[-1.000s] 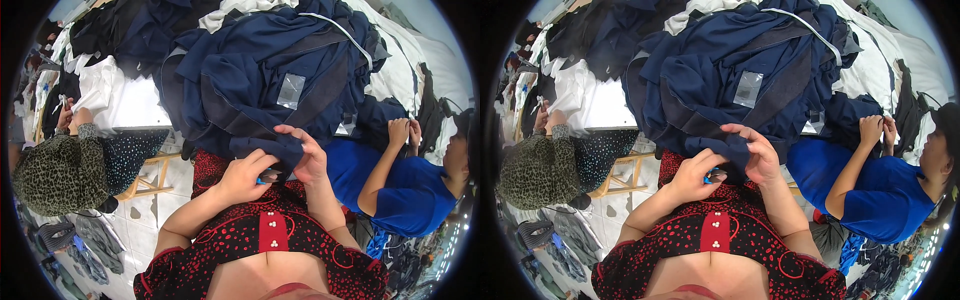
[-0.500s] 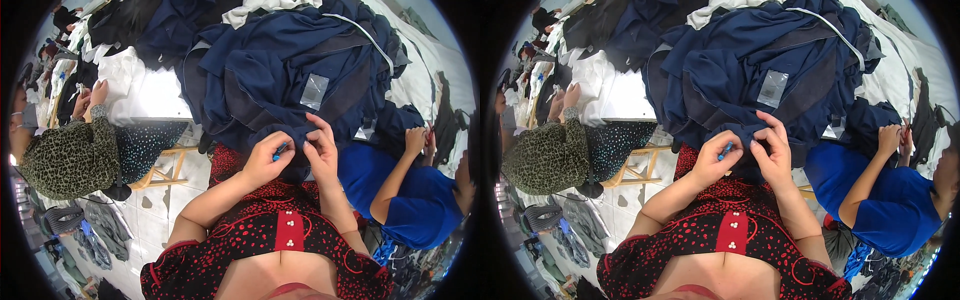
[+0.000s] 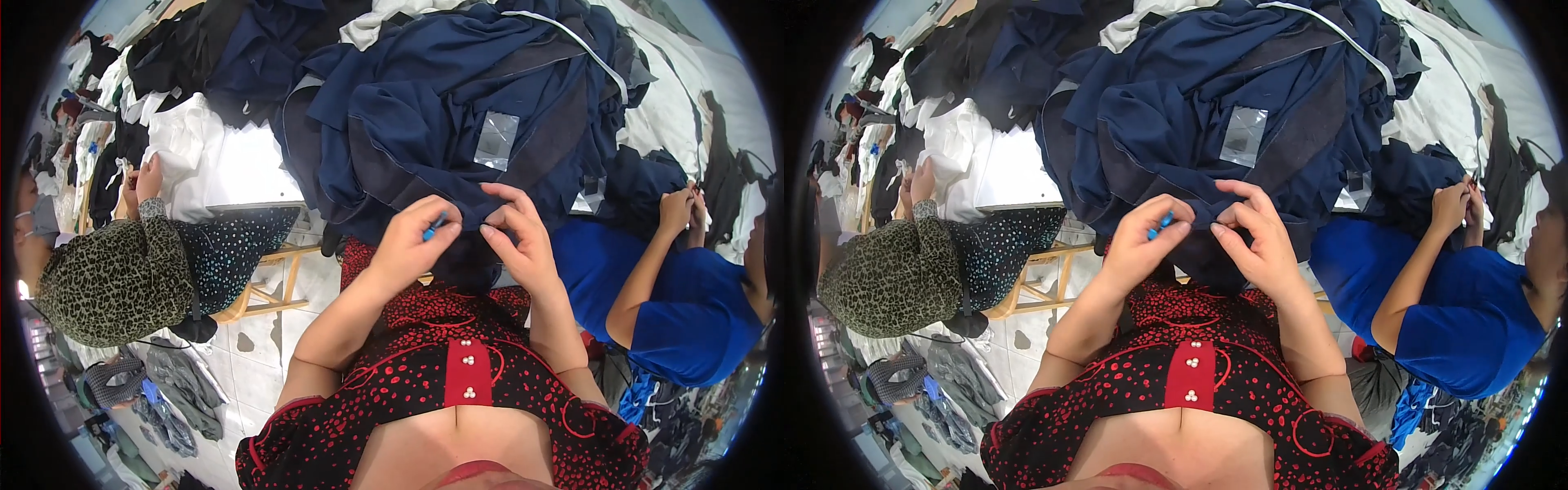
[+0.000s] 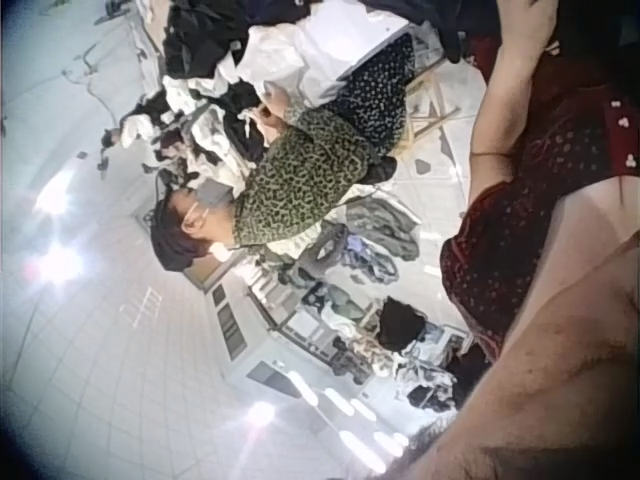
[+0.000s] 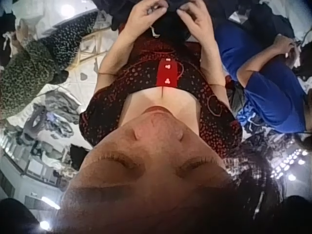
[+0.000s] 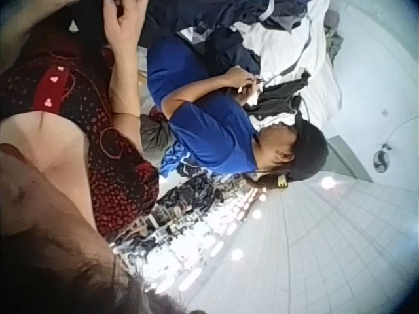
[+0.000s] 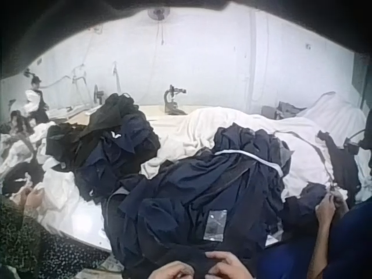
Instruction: Trimming excess threads from dark blue fabric pieces using small snips in a factory setting.
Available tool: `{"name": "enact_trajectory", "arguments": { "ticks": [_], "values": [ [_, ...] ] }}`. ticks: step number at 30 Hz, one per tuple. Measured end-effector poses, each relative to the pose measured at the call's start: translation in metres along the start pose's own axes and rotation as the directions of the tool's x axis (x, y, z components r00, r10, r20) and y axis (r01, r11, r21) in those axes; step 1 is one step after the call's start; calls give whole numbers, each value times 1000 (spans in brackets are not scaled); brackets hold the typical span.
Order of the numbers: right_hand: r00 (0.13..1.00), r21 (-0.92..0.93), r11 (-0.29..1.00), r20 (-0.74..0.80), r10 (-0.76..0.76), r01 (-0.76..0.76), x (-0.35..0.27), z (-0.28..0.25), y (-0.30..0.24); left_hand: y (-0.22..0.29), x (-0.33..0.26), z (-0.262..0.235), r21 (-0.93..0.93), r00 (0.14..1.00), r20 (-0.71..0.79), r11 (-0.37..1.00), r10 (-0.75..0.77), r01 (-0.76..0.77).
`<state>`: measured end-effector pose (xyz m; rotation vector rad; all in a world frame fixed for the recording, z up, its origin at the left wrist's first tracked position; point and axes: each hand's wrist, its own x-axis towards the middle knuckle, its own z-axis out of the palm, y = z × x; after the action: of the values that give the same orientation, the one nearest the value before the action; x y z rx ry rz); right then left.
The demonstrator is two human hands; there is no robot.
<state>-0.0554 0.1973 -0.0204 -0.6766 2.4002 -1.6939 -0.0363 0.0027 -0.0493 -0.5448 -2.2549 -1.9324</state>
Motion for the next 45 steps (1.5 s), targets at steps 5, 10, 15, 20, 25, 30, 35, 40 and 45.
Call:
{"name": "enact_trajectory", "arguments": {
  "ticks": [5, 10, 15, 20, 25, 30, 35, 40, 45],
  "values": [
    [976, 238, 961, 196, 94, -141, -1, -8, -1, 21, -2, -6, -541, 857, 170, 681, -486, 493],
    [974, 287, 949, 216, 67, -129, -4, -10, -1, 19, 0, -4, -451, 924, 169, 807, -342, 381],
    [970, 211, 975, 244, 18, -71, -4, -13, -1, 20, 0, -2, -438, 906, 210, 793, -368, 424],
    [982, 26, 998, 180, -63, 60, -4, -7, -6, 25, 1, -3, -339, 900, 205, 835, -384, 433],
    [955, -97, 965, 194, -224, 245, -3, -8, -8, 25, 3, -7, -294, 909, 197, 863, -367, 412],
    [950, 254, 966, 291, -113, 38, -6, -8, -3, 25, 8, -14, -329, 911, 160, 849, -381, 413],
    [946, 293, 942, 319, 63, -162, -3, -2, 5, 35, 7, -13, -295, 923, 199, 877, -330, 378],
    [926, 301, 940, 375, 36, -159, -4, 3, 10, 43, 6, -16, -280, 932, 249, 901, -264, 330],
    [924, 418, 889, 382, 17, -188, -6, -1, 7, 39, 8, -24, -325, 943, 152, 886, -297, 331]
  ]
}}
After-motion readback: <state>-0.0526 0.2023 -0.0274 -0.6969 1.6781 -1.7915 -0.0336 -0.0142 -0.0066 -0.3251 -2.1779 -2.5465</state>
